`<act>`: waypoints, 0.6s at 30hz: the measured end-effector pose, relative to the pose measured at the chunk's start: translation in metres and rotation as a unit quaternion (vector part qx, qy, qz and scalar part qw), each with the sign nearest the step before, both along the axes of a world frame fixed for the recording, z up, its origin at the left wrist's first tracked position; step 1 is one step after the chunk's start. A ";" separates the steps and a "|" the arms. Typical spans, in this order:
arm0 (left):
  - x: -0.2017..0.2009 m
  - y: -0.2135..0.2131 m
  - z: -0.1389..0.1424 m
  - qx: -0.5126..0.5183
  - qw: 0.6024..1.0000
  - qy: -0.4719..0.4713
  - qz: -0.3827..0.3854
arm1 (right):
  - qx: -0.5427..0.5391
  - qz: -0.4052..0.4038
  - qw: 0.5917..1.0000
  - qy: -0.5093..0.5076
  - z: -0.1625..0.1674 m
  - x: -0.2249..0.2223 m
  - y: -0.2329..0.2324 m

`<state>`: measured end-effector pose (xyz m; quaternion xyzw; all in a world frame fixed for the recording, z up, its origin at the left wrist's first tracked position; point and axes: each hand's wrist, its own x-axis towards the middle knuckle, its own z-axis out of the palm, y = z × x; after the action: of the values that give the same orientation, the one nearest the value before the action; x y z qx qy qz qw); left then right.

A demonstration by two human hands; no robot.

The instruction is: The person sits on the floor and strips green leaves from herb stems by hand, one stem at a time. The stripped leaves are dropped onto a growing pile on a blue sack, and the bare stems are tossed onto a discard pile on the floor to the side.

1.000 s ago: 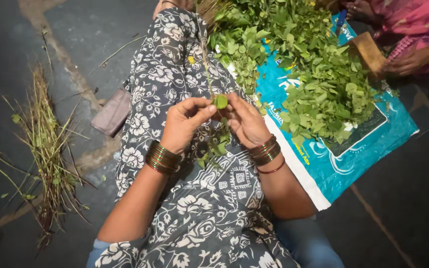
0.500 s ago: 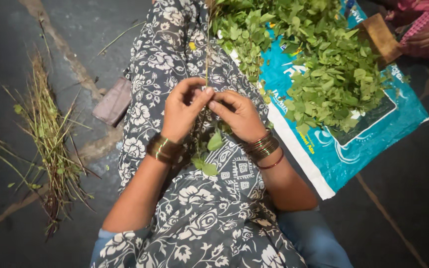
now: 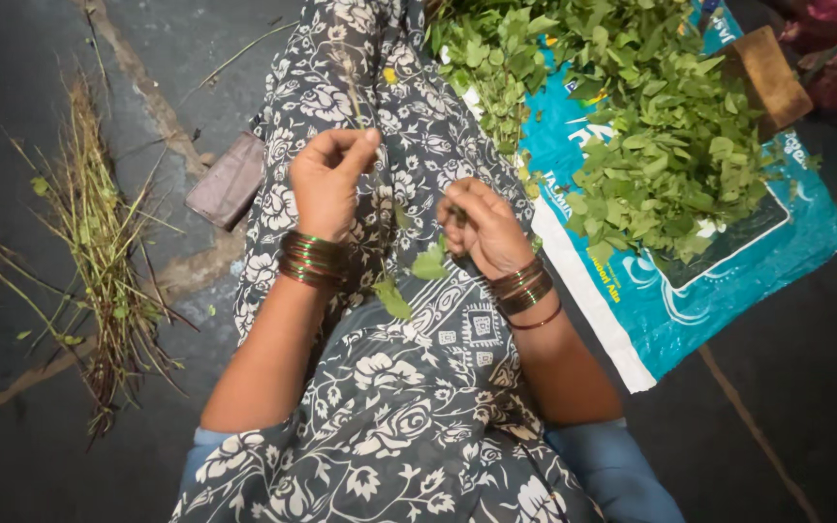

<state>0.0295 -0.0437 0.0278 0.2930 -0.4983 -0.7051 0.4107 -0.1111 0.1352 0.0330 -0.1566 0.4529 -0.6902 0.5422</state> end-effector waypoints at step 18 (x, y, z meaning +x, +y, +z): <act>0.011 -0.031 -0.006 0.022 0.999 0.035 0.011 | 0.023 -0.014 1.000 -0.007 -0.008 -0.007 0.002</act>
<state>0.0404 -0.0750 0.0221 0.2823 -0.4644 -0.7212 0.4295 -0.1180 0.1375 0.0251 -0.1328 0.4670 -0.6881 0.5392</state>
